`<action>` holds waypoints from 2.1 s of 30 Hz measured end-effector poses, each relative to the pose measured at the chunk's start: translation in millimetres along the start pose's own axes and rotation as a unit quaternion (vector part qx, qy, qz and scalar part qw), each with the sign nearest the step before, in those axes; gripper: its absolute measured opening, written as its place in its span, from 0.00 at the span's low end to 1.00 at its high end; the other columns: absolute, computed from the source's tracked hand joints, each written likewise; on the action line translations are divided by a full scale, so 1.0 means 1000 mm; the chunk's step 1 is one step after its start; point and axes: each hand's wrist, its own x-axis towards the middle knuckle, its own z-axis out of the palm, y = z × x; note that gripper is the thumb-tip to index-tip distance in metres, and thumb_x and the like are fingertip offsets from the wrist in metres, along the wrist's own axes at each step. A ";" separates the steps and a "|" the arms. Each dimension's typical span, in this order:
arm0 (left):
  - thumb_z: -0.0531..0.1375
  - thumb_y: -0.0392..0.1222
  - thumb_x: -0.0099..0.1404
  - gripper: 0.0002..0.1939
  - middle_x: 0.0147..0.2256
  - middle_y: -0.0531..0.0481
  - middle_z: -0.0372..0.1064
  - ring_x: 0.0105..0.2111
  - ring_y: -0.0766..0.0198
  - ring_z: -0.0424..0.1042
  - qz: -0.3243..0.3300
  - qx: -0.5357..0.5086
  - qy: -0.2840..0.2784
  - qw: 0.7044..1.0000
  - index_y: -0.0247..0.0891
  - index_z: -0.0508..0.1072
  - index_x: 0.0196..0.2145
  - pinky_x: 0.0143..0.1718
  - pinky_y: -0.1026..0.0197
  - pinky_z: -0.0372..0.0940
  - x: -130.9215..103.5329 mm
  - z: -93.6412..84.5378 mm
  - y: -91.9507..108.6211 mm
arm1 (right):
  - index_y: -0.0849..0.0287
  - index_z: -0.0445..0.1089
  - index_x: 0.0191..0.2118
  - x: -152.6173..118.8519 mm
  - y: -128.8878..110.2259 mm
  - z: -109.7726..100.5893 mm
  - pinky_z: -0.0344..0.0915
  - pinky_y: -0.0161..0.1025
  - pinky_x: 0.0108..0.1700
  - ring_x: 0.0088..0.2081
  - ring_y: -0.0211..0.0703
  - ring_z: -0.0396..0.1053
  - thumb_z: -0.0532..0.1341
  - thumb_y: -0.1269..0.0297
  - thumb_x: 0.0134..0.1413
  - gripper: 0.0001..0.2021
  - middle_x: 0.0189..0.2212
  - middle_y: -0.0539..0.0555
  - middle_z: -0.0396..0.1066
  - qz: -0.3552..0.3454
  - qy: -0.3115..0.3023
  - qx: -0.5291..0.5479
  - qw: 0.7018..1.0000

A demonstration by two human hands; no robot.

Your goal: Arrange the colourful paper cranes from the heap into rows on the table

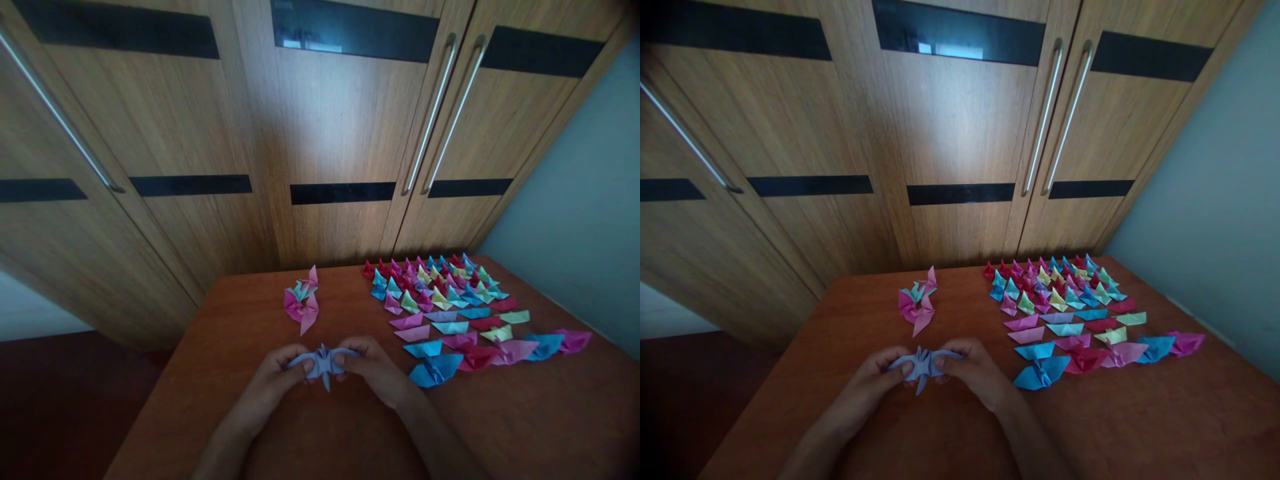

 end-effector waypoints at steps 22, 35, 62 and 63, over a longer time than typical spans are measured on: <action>0.66 0.44 0.55 0.10 0.25 0.51 0.69 0.27 0.66 0.64 -0.003 -0.257 -0.003 0.966 0.35 0.74 0.26 0.31 0.65 0.59 -0.004 0.012 -0.006 | 0.62 0.74 0.28 0.003 0.021 0.009 0.60 0.32 0.31 0.27 0.34 0.65 0.67 0.63 0.49 0.07 0.24 0.50 0.70 0.004 0.004 0.224 0.975; 0.62 0.45 0.57 0.09 0.26 0.52 0.70 0.30 0.63 0.65 -0.014 0.083 0.051 0.995 0.36 0.76 0.27 0.32 0.65 0.57 0.009 0.012 -0.004 | 0.60 0.75 0.31 0.008 0.012 0.003 0.59 0.33 0.31 0.29 0.38 0.66 0.63 0.61 0.51 0.08 0.27 0.50 0.71 -0.021 0.038 -0.139 0.989; 0.69 0.46 0.51 0.12 0.21 0.53 0.69 0.22 0.71 0.63 -0.033 -0.197 0.077 0.977 0.35 0.74 0.22 0.24 0.69 0.58 -0.002 0.002 -0.001 | 0.60 0.71 0.24 0.005 0.020 -0.005 0.58 0.31 0.29 0.25 0.33 0.63 0.70 0.63 0.45 0.09 0.23 0.48 0.68 0.024 0.060 0.298 0.952; 0.69 0.46 0.50 0.13 0.20 0.54 0.68 0.21 0.71 0.63 -0.035 -0.195 0.077 0.977 0.35 0.73 0.21 0.24 0.69 0.57 -0.002 0.002 -0.001 | 0.60 0.71 0.24 0.005 0.020 -0.005 0.58 0.31 0.28 0.25 0.33 0.62 0.70 0.63 0.43 0.09 0.23 0.48 0.68 0.027 0.066 0.298 0.952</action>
